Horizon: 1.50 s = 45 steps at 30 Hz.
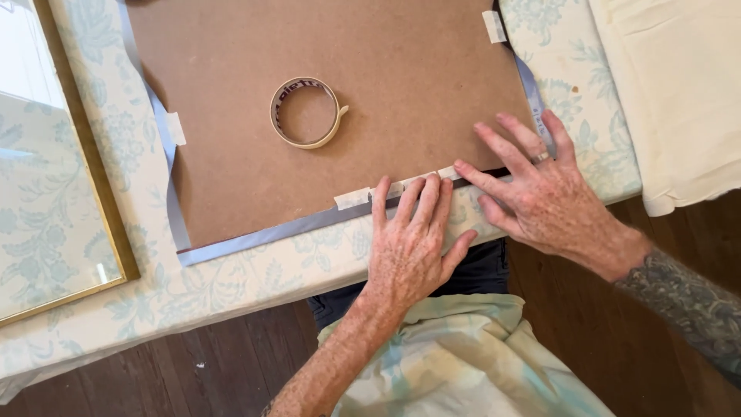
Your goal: Securing the edges of a fabric border to a board using small strips of tape.
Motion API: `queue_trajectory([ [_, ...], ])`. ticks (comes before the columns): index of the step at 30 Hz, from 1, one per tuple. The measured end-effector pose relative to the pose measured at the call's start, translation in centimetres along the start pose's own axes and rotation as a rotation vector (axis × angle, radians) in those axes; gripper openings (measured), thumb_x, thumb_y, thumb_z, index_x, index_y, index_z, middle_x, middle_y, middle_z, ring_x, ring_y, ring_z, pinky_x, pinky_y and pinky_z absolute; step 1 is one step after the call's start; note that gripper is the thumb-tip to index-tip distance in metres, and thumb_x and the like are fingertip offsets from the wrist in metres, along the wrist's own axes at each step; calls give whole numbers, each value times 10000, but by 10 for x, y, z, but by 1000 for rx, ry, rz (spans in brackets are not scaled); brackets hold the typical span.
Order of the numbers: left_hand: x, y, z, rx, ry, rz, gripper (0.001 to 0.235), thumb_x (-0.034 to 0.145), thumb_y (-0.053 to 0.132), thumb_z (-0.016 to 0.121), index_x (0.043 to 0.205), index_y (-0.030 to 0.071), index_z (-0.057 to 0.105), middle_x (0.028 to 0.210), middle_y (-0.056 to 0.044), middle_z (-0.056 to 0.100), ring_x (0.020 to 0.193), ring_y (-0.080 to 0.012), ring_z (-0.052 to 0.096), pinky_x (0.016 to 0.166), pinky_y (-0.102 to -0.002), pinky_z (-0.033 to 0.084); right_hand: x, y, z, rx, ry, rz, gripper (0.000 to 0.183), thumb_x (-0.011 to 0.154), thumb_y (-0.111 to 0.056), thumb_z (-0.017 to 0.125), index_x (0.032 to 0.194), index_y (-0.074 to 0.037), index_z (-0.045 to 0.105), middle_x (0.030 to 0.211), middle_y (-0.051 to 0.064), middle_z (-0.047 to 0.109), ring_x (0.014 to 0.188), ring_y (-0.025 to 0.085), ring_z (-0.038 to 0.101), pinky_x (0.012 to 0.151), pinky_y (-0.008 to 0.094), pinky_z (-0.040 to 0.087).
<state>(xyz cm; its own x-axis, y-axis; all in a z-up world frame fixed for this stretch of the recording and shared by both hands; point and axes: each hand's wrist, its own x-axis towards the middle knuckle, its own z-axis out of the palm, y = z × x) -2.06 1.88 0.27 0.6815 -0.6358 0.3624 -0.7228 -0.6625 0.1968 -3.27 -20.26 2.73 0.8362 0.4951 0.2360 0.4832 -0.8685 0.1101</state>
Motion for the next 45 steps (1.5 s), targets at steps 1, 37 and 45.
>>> queue_trajectory([
  [1, 2, -3, -4, -1, 4, 0, 663, 978, 523, 607, 1367, -14, 608, 1389, -128, 570, 1254, -278, 558, 1155, -590, 350, -2, 6, 3, -4, 0, -1, 501, 938, -288, 670, 1430, -206, 627, 1549, 221, 527, 1459, 399, 483, 1220, 640, 289],
  [37, 34, -126, 11, -73, 39, 10, 400, 996, 193, 635, 1388, 201, 557, 871, -20, 618, 852, -219, 670, 829, -359, 487, 102, 0, 10, 915, -43, 430, 191, 942, -147, 776, 1100, -155, 669, 967, 4, 742, 1055, 196, 717, 1004, 388, 467],
  [45, 54, -109, -8, -322, -65, -19, 150, 994, 187, 626, 1141, 216, 623, 807, -24, 612, 806, -264, 709, 750, -380, 537, 94, -5, 30, 861, 240, 360, 232, 883, -256, 890, 1068, -177, 774, 826, -15, 634, 873, 145, 619, 833, 301, 506],
])
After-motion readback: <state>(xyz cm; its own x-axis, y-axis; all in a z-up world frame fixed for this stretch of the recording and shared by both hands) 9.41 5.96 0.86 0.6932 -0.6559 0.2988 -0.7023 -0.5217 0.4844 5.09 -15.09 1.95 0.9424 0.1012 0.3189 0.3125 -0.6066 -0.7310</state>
